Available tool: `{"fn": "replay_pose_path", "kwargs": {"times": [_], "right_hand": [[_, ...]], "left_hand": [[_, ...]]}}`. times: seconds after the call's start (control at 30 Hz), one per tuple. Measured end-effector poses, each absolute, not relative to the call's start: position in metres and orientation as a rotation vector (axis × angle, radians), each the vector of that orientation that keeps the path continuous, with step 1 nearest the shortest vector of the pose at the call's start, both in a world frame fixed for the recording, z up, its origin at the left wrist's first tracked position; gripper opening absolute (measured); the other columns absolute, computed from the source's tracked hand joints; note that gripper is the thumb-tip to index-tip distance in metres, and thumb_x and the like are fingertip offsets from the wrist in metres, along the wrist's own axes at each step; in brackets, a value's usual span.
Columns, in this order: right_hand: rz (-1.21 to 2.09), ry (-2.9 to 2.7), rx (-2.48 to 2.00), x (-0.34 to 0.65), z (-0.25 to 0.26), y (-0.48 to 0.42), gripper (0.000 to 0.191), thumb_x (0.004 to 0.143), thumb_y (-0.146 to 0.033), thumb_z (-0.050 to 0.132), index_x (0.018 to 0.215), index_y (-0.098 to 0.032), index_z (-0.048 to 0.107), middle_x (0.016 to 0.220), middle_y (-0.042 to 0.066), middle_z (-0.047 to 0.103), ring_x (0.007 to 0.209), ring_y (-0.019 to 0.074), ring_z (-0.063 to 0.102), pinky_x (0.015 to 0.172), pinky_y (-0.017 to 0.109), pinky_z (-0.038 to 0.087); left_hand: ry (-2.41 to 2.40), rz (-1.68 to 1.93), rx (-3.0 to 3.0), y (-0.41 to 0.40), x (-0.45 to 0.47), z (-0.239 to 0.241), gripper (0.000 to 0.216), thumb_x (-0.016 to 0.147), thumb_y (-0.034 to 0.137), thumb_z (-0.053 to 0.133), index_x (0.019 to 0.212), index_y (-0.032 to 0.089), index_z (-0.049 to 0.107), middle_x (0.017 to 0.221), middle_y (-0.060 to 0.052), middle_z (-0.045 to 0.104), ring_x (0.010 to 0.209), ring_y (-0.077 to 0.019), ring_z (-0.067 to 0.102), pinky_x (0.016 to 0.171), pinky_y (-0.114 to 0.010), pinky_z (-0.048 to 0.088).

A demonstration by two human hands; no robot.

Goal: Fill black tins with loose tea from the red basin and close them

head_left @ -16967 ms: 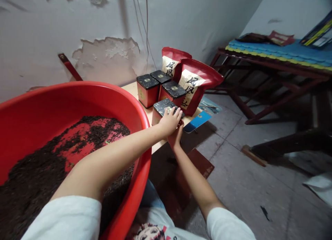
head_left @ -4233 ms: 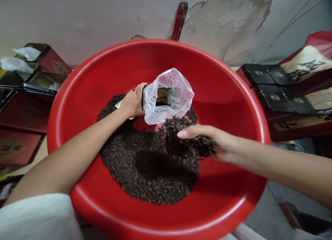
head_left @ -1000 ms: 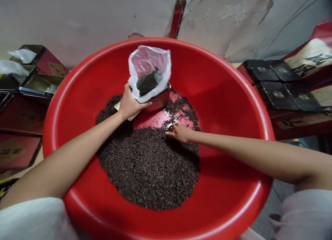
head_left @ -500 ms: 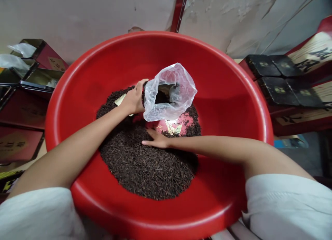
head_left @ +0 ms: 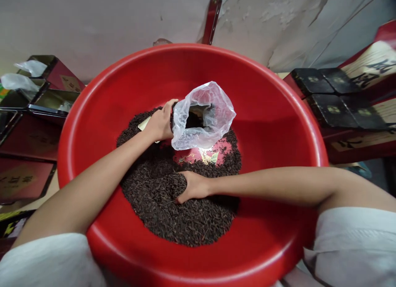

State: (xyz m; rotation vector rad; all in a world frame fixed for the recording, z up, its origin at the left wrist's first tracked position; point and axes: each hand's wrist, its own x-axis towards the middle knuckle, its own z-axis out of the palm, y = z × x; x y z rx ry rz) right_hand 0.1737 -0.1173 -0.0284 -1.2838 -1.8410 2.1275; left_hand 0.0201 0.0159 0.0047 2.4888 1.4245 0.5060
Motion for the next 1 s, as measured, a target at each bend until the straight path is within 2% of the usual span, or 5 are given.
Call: {"fn": "replay_pose_path", "kwargs": {"times": [0.13, 0.37, 0.67, 0.83, 1.0], "right_hand": [[2.248, -1.807, -1.332, 0.186, -0.011, -0.129, 0.026, 0.046, -0.017, 0.069, 0.069, -0.013, 0.055, 0.067, -0.005, 0.054, 0.064, 0.0099, 0.049, 0.062, 0.023, 0.042], [2.485, -1.256, -1.408, 0.211, 0.038, -0.133, 0.024, 0.046, -0.016, 0.072, 0.065, -0.012, 0.057, 0.064, -0.003, 0.057, 0.061, 0.0093, 0.053, 0.060, 0.022, 0.045], [2.003, -1.308, -1.101, 0.228, 0.108, -0.079, 0.035, 0.057, -0.020, 0.068, 0.091, -0.015, 0.059, 0.086, 0.002, 0.066, 0.083, 0.0178, 0.064, 0.078, 0.032, 0.052], [1.775, -1.294, -1.187, 0.219, 0.106, -0.038, 0.024, 0.073, -0.029, 0.054, 0.090, -0.013, 0.059, 0.081, 0.004, 0.065, 0.086, 0.0192, 0.064, 0.080, 0.036, 0.053], [1.607, -1.171, -1.332, 0.201, 0.086, -0.007, 0.023, 0.075, -0.033, 0.055, 0.088, -0.014, 0.056, 0.077, 0.004, 0.062, 0.081, 0.0182, 0.062, 0.078, 0.035, 0.053]], "left_hand": [[1.428, 0.499, 2.529, 0.017, 0.019, 0.004, 0.084, 0.058, 0.022, 0.060, 0.131, 0.015, 0.019, 0.117, -0.017, 0.056, 0.097, -0.0308, 0.061, 0.081, -0.039, 0.047], [1.419, 0.489, 2.550, 0.015, 0.020, 0.006, 0.084, 0.058, 0.024, 0.061, 0.130, 0.013, 0.019, 0.119, -0.018, 0.055, 0.099, -0.0309, 0.061, 0.083, -0.039, 0.047], [1.458, 0.456, 2.562, 0.015, 0.020, 0.004, 0.080, 0.065, 0.026, 0.058, 0.133, 0.009, 0.020, 0.118, -0.019, 0.056, 0.096, -0.0315, 0.062, 0.083, -0.040, 0.046], [1.467, 0.458, 2.563, 0.015, 0.021, 0.006, 0.073, 0.072, 0.034, 0.054, 0.133, 0.011, 0.023, 0.122, -0.020, 0.054, 0.097, -0.0323, 0.061, 0.083, -0.042, 0.046], [1.448, 0.514, 2.552, 0.015, 0.021, 0.008, 0.074, 0.068, 0.031, 0.058, 0.131, 0.014, 0.023, 0.119, -0.017, 0.057, 0.096, -0.0304, 0.062, 0.082, -0.037, 0.046]]}}
